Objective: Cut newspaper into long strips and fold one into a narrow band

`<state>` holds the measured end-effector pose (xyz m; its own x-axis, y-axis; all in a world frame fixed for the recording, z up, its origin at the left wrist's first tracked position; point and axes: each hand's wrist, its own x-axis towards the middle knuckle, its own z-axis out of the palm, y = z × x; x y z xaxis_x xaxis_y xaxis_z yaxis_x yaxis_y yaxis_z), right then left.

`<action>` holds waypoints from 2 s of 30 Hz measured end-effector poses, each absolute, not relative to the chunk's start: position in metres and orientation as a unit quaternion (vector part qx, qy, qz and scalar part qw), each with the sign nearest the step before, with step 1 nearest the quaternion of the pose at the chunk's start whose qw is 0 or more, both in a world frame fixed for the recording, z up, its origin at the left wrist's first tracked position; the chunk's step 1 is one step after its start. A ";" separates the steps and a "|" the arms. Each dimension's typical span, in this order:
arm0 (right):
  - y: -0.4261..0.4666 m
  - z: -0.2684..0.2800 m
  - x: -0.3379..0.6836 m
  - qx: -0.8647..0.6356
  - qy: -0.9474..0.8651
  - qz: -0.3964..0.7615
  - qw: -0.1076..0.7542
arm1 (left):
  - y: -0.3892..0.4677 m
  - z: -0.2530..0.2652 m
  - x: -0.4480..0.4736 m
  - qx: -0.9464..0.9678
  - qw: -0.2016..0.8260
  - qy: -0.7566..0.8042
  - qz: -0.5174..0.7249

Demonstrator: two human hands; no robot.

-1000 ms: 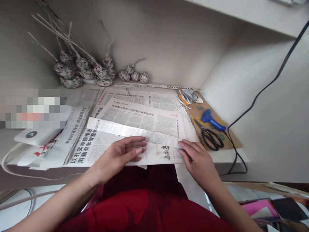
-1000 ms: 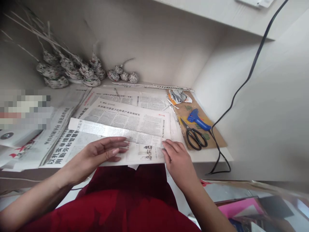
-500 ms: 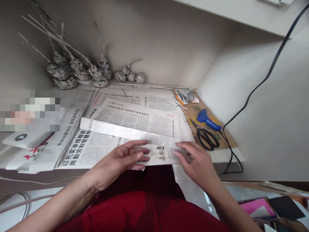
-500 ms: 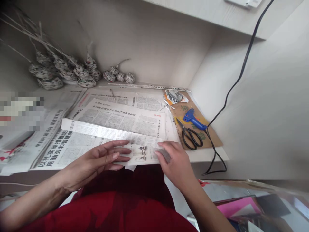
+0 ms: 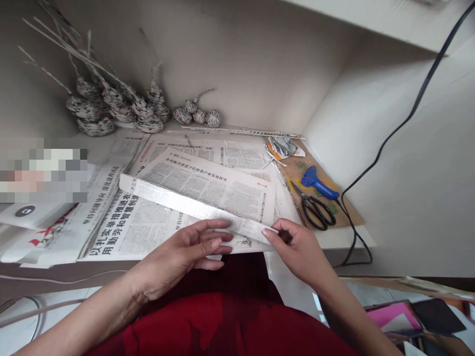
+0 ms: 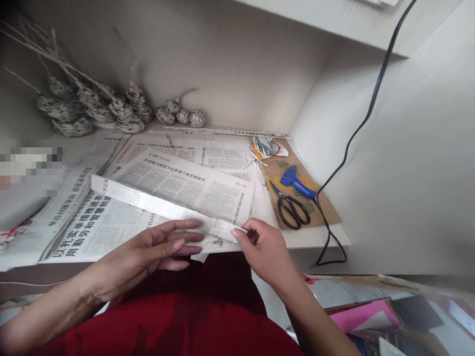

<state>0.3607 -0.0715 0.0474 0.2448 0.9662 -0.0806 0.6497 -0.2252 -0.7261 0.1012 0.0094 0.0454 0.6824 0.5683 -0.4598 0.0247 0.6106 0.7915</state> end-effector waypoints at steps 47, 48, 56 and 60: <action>-0.067 0.055 0.496 -0.808 -0.570 0.017 0.152 | 0.000 0.037 0.125 0.331 0.793 0.388 0.333; -0.064 0.056 0.497 -0.809 -0.567 0.026 0.151 | 0.000 0.036 0.124 0.336 0.792 0.384 0.335; -0.079 0.083 0.468 -0.788 -0.538 0.215 0.208 | 0.000 0.034 0.123 0.356 0.781 0.386 0.338; -0.113 0.085 0.422 -0.656 -0.431 0.551 0.282 | 0.000 0.034 0.123 0.359 0.780 0.387 0.335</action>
<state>0.4215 -0.1131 0.0852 0.0209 0.8772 -0.4797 0.2554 -0.4686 -0.8457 0.1234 -0.0001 0.0341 0.4751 0.8014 -0.3634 -0.2455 0.5173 0.8199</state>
